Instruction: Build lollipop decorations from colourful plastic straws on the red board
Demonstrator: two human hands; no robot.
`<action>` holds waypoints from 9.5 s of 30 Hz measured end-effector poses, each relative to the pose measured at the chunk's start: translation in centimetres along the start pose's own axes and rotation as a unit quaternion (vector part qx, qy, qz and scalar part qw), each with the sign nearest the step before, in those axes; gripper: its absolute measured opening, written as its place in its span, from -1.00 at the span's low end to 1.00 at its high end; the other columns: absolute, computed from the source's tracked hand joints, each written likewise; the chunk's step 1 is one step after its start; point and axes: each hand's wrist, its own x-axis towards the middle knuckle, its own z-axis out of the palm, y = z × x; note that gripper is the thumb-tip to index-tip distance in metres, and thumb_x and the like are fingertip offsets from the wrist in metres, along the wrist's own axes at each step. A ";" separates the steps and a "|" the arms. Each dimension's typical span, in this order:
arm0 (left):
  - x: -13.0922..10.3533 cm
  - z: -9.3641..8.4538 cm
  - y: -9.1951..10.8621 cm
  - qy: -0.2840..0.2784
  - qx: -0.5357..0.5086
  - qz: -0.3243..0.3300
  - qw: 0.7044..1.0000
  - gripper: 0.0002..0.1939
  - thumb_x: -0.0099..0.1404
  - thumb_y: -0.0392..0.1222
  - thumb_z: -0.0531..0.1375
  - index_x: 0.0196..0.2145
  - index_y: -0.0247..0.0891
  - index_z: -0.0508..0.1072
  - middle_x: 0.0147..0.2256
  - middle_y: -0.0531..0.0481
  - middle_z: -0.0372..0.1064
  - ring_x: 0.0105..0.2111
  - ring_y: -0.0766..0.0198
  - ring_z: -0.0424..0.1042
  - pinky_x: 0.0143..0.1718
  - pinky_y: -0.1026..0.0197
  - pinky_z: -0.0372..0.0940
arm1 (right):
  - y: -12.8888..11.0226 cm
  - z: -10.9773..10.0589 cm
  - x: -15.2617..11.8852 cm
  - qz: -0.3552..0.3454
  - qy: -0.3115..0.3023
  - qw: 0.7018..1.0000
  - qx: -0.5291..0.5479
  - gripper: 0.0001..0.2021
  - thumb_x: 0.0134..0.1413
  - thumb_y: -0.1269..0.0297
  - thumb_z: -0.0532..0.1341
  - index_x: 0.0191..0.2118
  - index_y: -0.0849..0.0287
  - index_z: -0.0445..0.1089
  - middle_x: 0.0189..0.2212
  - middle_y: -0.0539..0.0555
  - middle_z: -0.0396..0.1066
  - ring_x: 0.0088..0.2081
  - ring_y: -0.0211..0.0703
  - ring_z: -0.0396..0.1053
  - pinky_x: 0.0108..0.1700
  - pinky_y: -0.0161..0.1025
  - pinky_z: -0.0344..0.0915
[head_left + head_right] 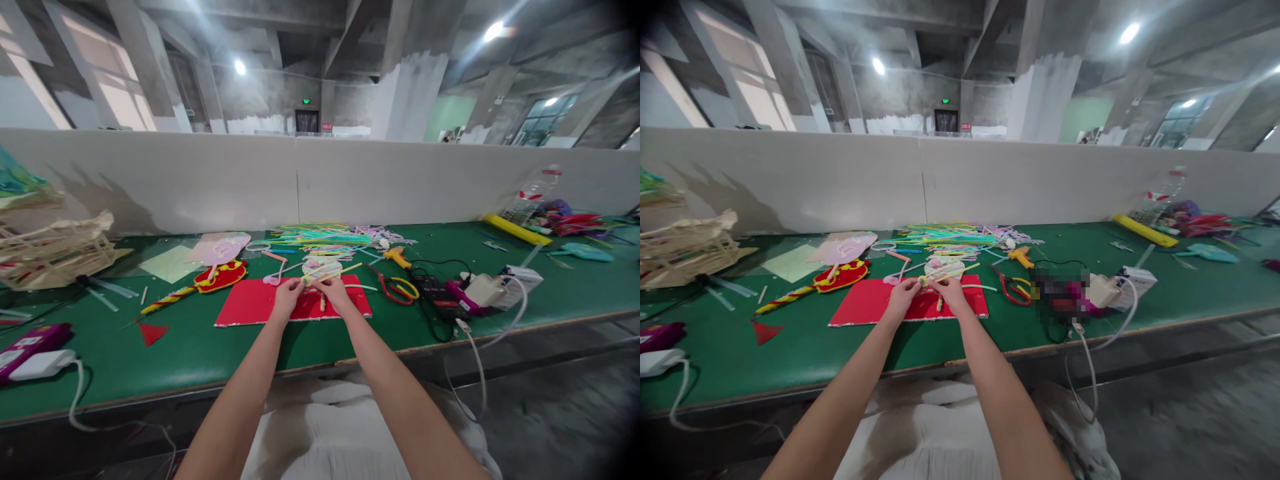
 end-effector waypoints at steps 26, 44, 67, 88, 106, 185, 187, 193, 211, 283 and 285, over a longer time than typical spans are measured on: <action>-0.6 0.1 0.1 -0.060 0.133 0.067 0.987 -0.74 -0.01 -0.13 0.15 -0.34 -0.32 0.39 -0.39 -0.05 0.41 -0.37 0.27 0.36 -0.28 0.24 0.22 | -0.3 0.0 -0.4 0.015 0.013 1.000 0.021 -0.70 -0.29 0.07 0.23 -0.47 0.24 0.34 -0.64 -0.03 0.29 -0.73 -0.37 0.14 -0.76 -0.38 0.07; -1.1 0.5 0.7 -0.036 0.147 0.071 0.986 -0.80 0.04 -0.10 0.10 -0.52 -0.31 0.35 -0.55 0.02 0.36 -0.49 0.31 0.35 -0.36 0.27 0.25 | -0.1 0.1 -0.1 -0.003 0.019 0.999 0.034 -0.73 -0.28 0.10 0.23 -0.45 0.21 0.35 -0.65 -0.05 0.30 -0.66 -0.34 0.19 -0.66 -0.36 0.11; -1.2 0.7 0.8 -0.021 0.195 0.106 0.975 -0.74 0.10 -0.08 0.05 -0.33 -0.30 0.38 -0.38 -0.04 0.38 -0.38 0.28 0.33 -0.32 0.29 0.20 | -0.5 0.1 -0.6 0.028 -0.017 0.999 0.043 -0.67 -0.26 0.05 0.21 -0.40 0.22 0.34 -0.67 -0.06 0.25 -0.78 -0.38 0.10 -0.80 -0.37 0.10; -1.3 0.3 1.1 -0.004 0.272 0.141 0.952 -0.82 0.12 -0.18 0.00 -0.56 -0.29 0.28 -0.55 0.07 0.28 -0.49 0.37 0.26 -0.41 0.34 0.12 | 0.3 0.0 0.2 -0.002 0.049 0.997 0.056 -0.75 -0.32 0.12 0.26 -0.56 0.22 0.31 -0.64 -0.04 0.30 -0.57 -0.30 0.25 -0.53 -0.35 0.15; -1.3 0.6 0.5 -0.054 0.279 0.131 0.950 -0.82 0.12 -0.15 0.01 -0.55 -0.28 0.27 -0.55 0.07 0.30 -0.50 0.36 0.26 -0.43 0.33 0.14 | -0.1 0.1 -0.2 -0.039 0.046 0.998 0.017 -0.76 -0.31 0.11 0.25 -0.59 0.21 0.33 -0.66 -0.07 0.23 -0.59 -0.34 0.15 -0.54 -0.35 0.10; -1.2 0.5 0.4 -0.069 0.223 0.119 0.965 -0.82 0.12 -0.14 0.03 -0.45 -0.29 0.35 -0.47 0.02 0.36 -0.43 0.33 0.33 -0.34 0.30 0.20 | -0.5 0.1 -0.5 0.027 0.019 0.999 0.040 -0.68 -0.31 0.05 0.24 -0.45 0.22 0.39 -0.62 0.01 0.32 -0.70 -0.30 0.19 -0.75 -0.34 0.10; -1.2 0.5 0.4 -0.070 0.219 0.122 0.966 -0.82 0.13 -0.14 0.02 -0.44 -0.29 0.34 -0.48 0.02 0.36 -0.43 0.33 0.34 -0.34 0.30 0.20 | -0.6 0.1 -0.5 0.018 0.019 0.999 0.041 -0.66 -0.32 0.05 0.24 -0.41 0.22 0.39 -0.64 -0.01 0.30 -0.68 -0.30 0.19 -0.75 -0.35 0.10; -1.3 0.6 0.7 -0.058 0.247 0.119 0.960 -0.82 0.12 -0.15 0.02 -0.47 -0.28 0.34 -0.51 0.03 0.36 -0.45 0.32 0.33 -0.36 0.29 0.19 | -0.5 0.2 -0.3 0.010 0.019 1.000 0.014 -0.66 -0.30 0.04 0.22 -0.42 0.22 0.39 -0.70 -0.05 0.27 -0.74 -0.36 0.13 -0.75 -0.36 0.08; -1.0 0.4 0.5 -0.008 0.254 0.124 0.959 -0.82 0.12 -0.16 0.00 -0.52 -0.28 0.32 -0.54 0.05 0.33 -0.48 0.33 0.30 -0.38 0.30 0.17 | 0.8 -0.3 0.3 -0.013 0.045 0.997 0.064 -0.76 -0.28 0.14 0.25 -0.53 0.22 0.33 -0.61 -0.03 0.31 -0.55 -0.30 0.26 -0.54 -0.37 0.17; -1.0 0.4 0.2 -0.055 0.268 0.114 0.955 -0.78 0.10 -0.11 0.03 -0.57 -0.29 0.28 -0.59 0.08 0.28 -0.53 0.36 0.23 -0.46 0.32 0.13 | -0.1 -0.1 -0.2 -0.020 0.015 0.999 -0.037 -0.69 -0.29 0.02 0.21 -0.55 0.20 0.30 -0.62 -0.01 0.32 -0.64 -0.29 0.22 -0.65 -0.33 0.18; -1.0 0.4 0.2 -0.053 0.263 0.111 0.957 -0.78 0.10 -0.11 0.04 -0.57 -0.29 0.28 -0.58 0.08 0.28 -0.53 0.36 0.24 -0.46 0.32 0.13 | -0.2 -0.1 -0.2 -0.037 0.028 0.998 -0.046 -0.70 -0.29 0.03 0.21 -0.57 0.20 0.30 -0.64 -0.01 0.32 -0.59 -0.27 0.26 -0.58 -0.33 0.22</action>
